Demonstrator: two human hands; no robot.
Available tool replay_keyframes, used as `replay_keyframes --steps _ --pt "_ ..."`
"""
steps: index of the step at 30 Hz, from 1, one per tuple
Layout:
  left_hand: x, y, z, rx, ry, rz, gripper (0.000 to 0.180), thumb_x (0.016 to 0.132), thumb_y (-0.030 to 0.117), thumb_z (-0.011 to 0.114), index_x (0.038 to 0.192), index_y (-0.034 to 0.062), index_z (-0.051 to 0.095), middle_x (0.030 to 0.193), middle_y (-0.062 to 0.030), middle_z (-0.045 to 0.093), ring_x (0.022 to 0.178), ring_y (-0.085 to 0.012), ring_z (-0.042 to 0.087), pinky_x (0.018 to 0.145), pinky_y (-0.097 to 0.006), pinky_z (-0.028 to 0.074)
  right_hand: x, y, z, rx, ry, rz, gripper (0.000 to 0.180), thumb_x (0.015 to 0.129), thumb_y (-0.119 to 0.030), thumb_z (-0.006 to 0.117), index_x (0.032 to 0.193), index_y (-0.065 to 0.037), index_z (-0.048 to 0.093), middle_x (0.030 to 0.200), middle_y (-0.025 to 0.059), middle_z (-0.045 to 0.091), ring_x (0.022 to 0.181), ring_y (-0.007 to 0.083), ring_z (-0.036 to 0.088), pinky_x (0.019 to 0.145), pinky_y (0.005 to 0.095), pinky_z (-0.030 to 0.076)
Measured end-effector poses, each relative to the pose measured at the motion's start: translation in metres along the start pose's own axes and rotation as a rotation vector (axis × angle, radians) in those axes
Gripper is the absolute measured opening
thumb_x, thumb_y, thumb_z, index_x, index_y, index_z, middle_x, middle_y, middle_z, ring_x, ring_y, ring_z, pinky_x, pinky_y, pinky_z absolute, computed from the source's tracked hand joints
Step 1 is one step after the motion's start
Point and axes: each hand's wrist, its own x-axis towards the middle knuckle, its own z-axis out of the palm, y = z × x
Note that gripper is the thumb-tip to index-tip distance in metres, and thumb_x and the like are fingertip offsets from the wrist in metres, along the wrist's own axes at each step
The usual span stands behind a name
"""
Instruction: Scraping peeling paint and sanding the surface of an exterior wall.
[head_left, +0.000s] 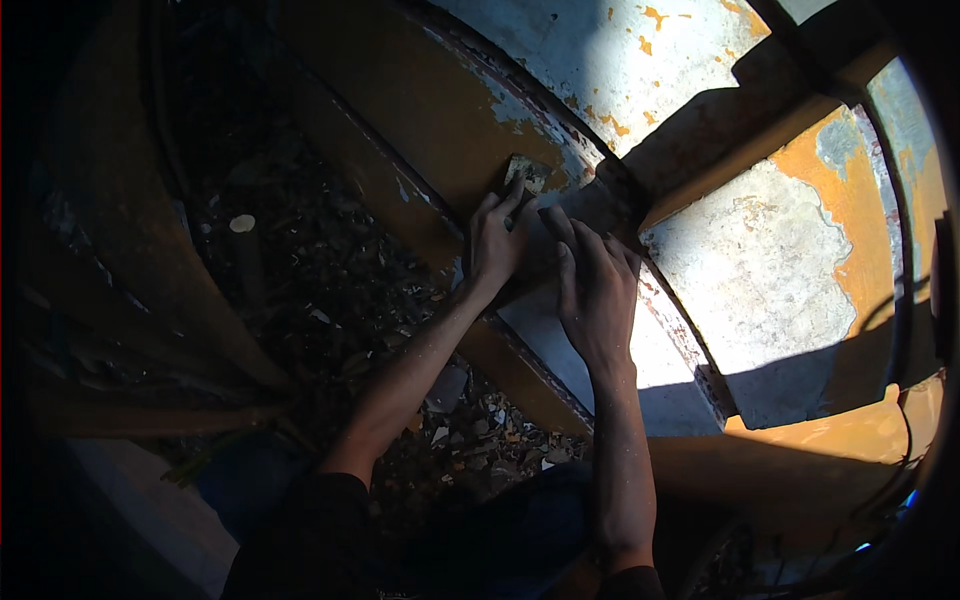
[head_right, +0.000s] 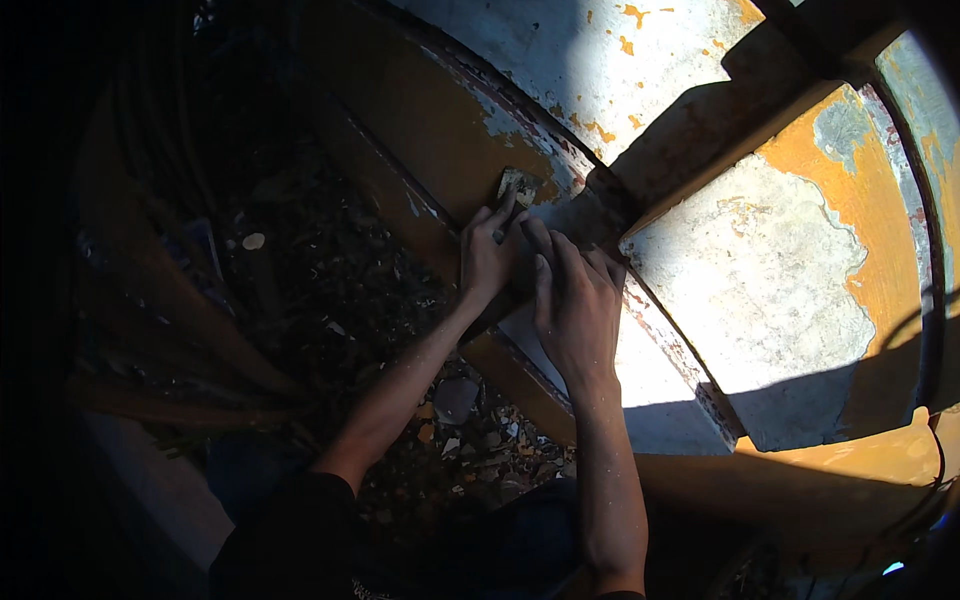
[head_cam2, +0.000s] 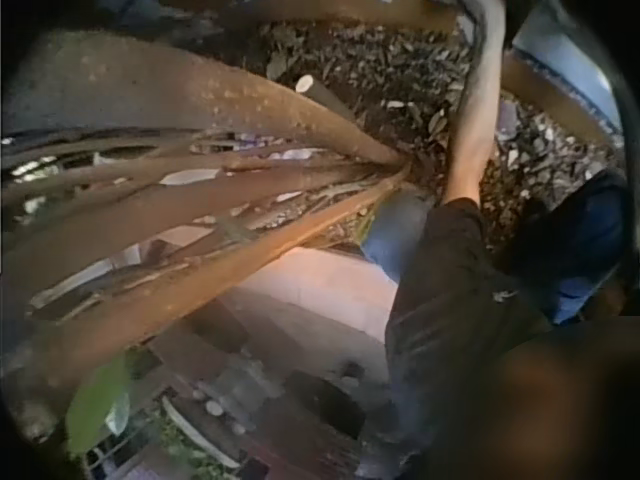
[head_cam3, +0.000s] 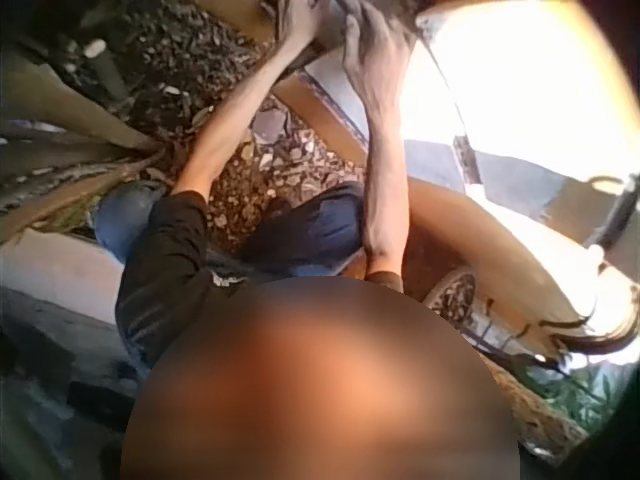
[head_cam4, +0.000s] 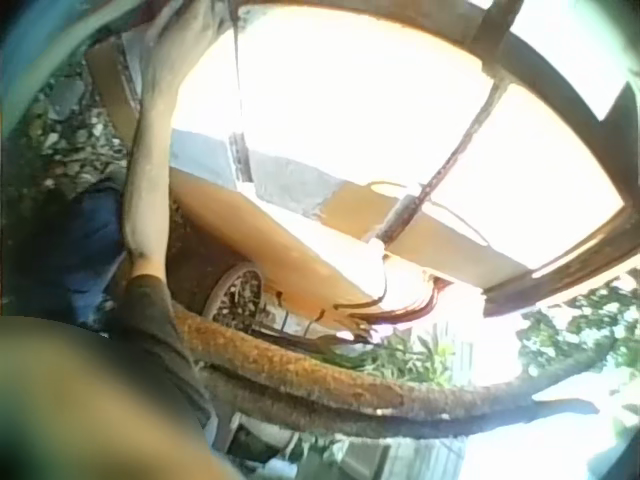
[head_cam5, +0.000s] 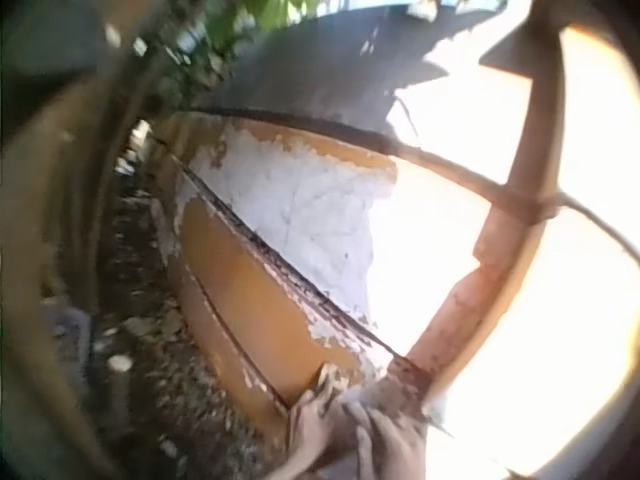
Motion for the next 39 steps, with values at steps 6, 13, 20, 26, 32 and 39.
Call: replay_keyframes --steps 6,13,20,26,32,39 --pt "0.040 0.004 -0.001 -0.169 0.133 -0.082 0.047 0.098 0.029 0.062 0.135 0.0004 0.059 0.104 -0.0316 0.063 0.101 -0.0440 0.063 0.086 -0.046 0.050 -0.002 0.006 0.003 -0.026 0.045 -0.055 0.030 0.092 -0.011 0.063 0.121 -0.003 0.064 0.097 0.0205 0.069 0.095 0.0350 0.064 0.097 0.0439 0.043" --pt "0.085 -0.007 -0.033 -0.282 0.056 -0.193 0.054 0.102 0.034 0.058 0.128 -0.0123 0.058 0.105 -0.0273 0.071 0.099 -0.0221 0.068 0.082 -0.036 0.052 0.000 -0.003 0.003 -0.082 0.005 -0.008 0.031 0.092 -0.012 0.064 0.122 -0.005 0.064 0.100 0.0182 0.070 0.097 0.0343 0.063 0.098 0.0440 0.042" --pt "0.057 -0.017 -0.015 -0.063 0.090 -0.061 0.059 0.101 0.036 0.058 0.133 -0.0128 0.053 0.114 -0.0330 0.066 0.112 -0.0384 0.065 0.093 -0.043 0.050 0.005 -0.003 0.006 -0.070 -0.025 0.002 0.030 0.093 -0.013 0.063 0.122 -0.006 0.065 0.098 0.0175 0.070 0.098 0.0316 0.063 0.099 0.0437 0.040" --pt "0.063 0.009 -0.022 -0.328 0.058 -0.157 0.058 0.102 0.031 0.057 0.137 -0.0142 0.047 0.114 -0.0307 0.067 0.105 -0.0268 0.068 0.083 -0.036 0.053 -0.003 0.006 0.004 -0.082 -0.034 -0.037 0.031 0.093 -0.013 0.062 0.123 -0.006 0.064 0.100 0.0159 0.071 0.097 0.0300 0.064 0.099 0.0430 0.039" --pt "0.006 0.030 -0.032 -0.444 -0.216 -0.428 0.054 0.105 0.031 0.049 0.148 -0.0021 0.041 0.127 -0.0252 0.063 0.122 -0.0260 0.059 0.101 -0.034 0.046 -0.003 0.004 0.004 -0.024 0.017 -0.013 0.039 0.093 -0.011 0.060 0.131 -0.005 0.057 0.108 0.0170 0.070 0.100 0.0320 0.063 0.100 0.0453 0.040" --pt "0.006 0.074 -0.048 -0.796 -0.225 -0.156 0.059 0.107 0.050 0.030 0.149 0.0105 0.044 0.136 -0.0099 0.051 0.122 -0.0160 0.047 0.101 -0.030 0.039 0.008 -0.011 0.009 0.311 0.091 0.115 0.048 0.096 -0.015 0.058 0.141 -0.002 0.044 0.123 0.0261 0.063 0.112 0.0395 0.064 0.094 0.0470 0.050"
